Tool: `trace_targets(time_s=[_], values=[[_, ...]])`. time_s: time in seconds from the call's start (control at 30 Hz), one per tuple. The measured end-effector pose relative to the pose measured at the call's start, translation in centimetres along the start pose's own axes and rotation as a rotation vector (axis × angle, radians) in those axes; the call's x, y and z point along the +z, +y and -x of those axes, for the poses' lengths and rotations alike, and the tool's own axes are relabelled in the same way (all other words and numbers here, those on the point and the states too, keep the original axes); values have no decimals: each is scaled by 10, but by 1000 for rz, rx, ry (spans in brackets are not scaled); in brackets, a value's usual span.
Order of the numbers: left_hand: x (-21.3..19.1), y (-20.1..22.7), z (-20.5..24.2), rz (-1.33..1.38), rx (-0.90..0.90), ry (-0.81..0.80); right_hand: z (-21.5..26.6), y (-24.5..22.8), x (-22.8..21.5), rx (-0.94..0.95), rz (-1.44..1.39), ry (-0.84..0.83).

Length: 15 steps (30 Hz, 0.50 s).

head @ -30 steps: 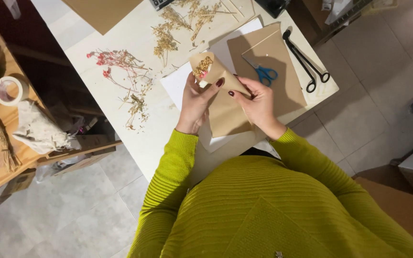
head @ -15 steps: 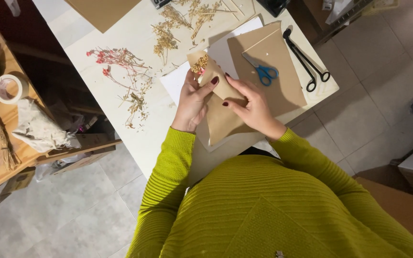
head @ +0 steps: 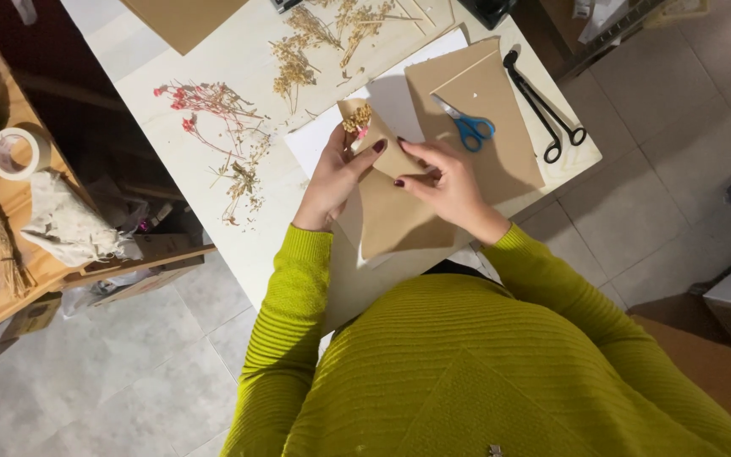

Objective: Wrapping a small bouquet of dried flowers in brown paper.

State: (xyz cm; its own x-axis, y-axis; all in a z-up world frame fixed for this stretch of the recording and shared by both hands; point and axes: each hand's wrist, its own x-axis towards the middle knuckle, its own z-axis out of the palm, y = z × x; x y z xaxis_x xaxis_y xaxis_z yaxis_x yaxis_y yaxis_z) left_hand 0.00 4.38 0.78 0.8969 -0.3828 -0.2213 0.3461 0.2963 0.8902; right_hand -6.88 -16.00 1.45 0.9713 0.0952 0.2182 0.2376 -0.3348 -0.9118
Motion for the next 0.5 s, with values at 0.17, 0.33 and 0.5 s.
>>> trace_targets(time_s=[0.17,0.33,0.5], values=[[-22,-13,-22,-281,141,-62,14,20,12,46,-68,-79],[-19,3,-32,-720,65,-238,26,32,12,69,40,-58],[-5,9,-44,-1254,12,-474,31,45,1,35,207,-162]])
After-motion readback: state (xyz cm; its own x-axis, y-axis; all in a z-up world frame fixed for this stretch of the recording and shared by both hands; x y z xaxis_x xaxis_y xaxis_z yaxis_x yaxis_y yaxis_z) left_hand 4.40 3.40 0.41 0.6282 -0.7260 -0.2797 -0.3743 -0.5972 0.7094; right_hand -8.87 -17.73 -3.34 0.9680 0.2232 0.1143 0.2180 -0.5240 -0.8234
